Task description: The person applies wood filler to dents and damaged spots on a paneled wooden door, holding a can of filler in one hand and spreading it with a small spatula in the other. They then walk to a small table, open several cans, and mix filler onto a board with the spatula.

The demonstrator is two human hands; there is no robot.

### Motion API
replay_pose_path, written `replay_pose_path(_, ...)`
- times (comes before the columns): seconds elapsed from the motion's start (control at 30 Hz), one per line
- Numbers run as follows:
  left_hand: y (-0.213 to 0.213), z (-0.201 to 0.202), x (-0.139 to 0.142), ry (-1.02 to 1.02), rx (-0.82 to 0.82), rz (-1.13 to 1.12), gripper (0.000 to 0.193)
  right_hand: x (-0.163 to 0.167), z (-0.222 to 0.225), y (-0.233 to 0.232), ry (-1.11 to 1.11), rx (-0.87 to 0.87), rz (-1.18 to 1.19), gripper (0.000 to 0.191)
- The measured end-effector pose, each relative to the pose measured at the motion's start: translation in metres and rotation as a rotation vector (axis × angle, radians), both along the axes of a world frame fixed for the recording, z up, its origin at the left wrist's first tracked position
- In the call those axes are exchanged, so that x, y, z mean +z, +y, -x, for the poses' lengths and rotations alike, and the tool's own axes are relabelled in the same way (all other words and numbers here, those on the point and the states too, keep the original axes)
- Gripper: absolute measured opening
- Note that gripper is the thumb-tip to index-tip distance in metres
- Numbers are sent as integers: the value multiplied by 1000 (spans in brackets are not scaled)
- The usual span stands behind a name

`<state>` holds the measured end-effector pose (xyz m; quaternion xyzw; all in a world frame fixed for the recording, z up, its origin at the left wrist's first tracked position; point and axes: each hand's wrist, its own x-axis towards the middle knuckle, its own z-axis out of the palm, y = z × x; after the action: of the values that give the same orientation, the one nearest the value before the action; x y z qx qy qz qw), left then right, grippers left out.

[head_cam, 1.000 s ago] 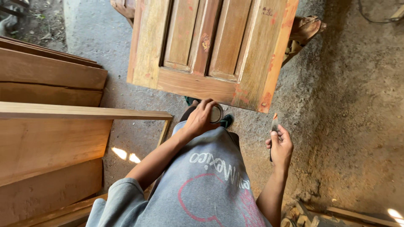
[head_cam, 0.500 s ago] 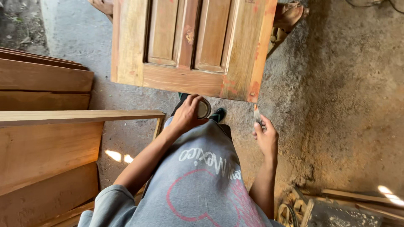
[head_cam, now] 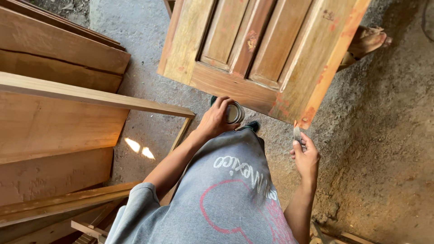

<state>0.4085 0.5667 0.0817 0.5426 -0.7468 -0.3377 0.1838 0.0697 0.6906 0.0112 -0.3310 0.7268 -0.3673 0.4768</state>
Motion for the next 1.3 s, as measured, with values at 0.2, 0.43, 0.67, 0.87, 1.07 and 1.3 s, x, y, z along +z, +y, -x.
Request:
replay_pose_path(0.2,-12,-77,9,-60,181,47,87,9,-48,-56,118,143,-78,38)
replay_pose_path(0.43,-43,-177,17,-97,398,220,83,16,-171,-124,223,465,330,22)
replay_pose_path(0.67,-114,-217,3,-106,318,202,88,11,-272,-173,301,630,489,23)
replay_pose_path(0.87,-158,-198,-24,-10,246,252,92,2,-304,-186,500,657,515,28)
replay_pose_path(1.07,-156,-187,-42,-24,203,271,102,-1,-307,-175,684,737,474,30)
replay_pose_path(1.3,-151,-184,-47,-8,213,287,106,12,-299,-176,767,716,519,37)
